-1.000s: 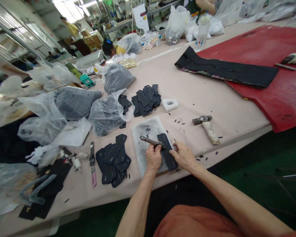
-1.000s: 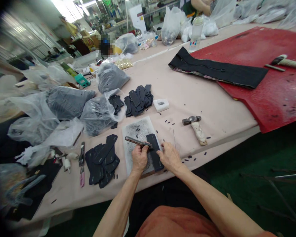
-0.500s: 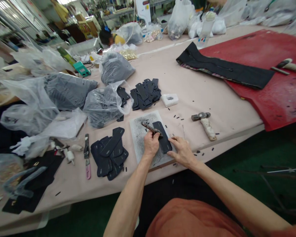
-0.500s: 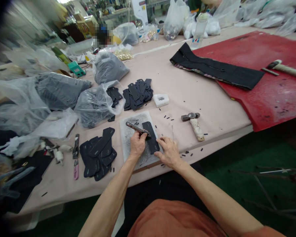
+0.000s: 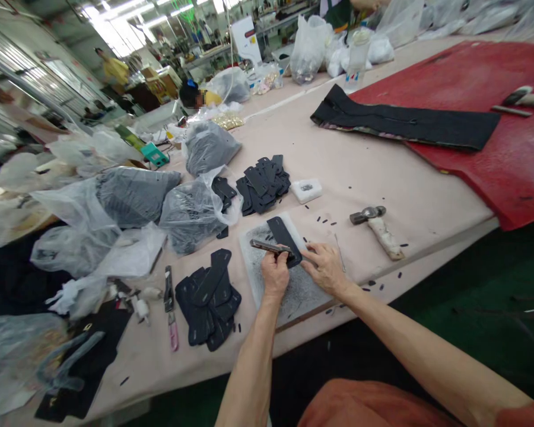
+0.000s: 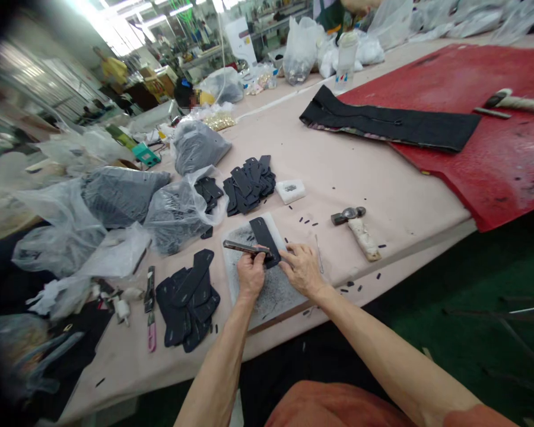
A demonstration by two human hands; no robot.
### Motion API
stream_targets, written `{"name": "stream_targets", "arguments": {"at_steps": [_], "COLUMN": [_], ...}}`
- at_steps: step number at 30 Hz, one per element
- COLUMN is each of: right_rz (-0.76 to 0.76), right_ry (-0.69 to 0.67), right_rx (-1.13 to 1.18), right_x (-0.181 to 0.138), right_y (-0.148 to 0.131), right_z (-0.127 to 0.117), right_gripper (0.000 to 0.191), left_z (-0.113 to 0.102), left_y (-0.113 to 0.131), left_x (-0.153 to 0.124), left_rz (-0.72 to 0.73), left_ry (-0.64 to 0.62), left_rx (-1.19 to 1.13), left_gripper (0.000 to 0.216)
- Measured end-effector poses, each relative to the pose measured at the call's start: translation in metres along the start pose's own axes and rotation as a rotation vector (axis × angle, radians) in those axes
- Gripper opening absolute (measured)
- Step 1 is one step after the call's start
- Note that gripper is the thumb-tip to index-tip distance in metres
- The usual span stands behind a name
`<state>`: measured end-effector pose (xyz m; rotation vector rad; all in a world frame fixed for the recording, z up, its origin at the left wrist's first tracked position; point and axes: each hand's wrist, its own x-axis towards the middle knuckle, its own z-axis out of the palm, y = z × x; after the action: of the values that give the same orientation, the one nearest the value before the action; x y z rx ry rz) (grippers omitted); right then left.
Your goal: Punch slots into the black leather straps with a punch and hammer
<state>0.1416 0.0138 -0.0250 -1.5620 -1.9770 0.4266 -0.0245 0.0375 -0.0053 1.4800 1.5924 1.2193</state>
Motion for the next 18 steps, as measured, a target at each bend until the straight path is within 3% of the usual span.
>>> {"name": "stream_targets", "arguments": {"at_steps": [6,18], "right_rz": [-0.003,0.014], "right_ry": [0.052,0.050], "right_rx": [0.036,0.070], "right_x": [-0.0009,0.0001], "right_y": [0.0016,-0.0001], "right_z": [0.0045,-0.0006], "right_gripper": [0.031,0.031], "left_z": [-0.0034,-0.0037], "left_y": [0.0037,0.0033], "left_x": [0.0011,0.0004], "left_rz": [0.017,0.093], "left_ry": [-0.085,-0.113], "left_rx": [-0.004,0.110], "left_gripper": [0.016,0.015]}}
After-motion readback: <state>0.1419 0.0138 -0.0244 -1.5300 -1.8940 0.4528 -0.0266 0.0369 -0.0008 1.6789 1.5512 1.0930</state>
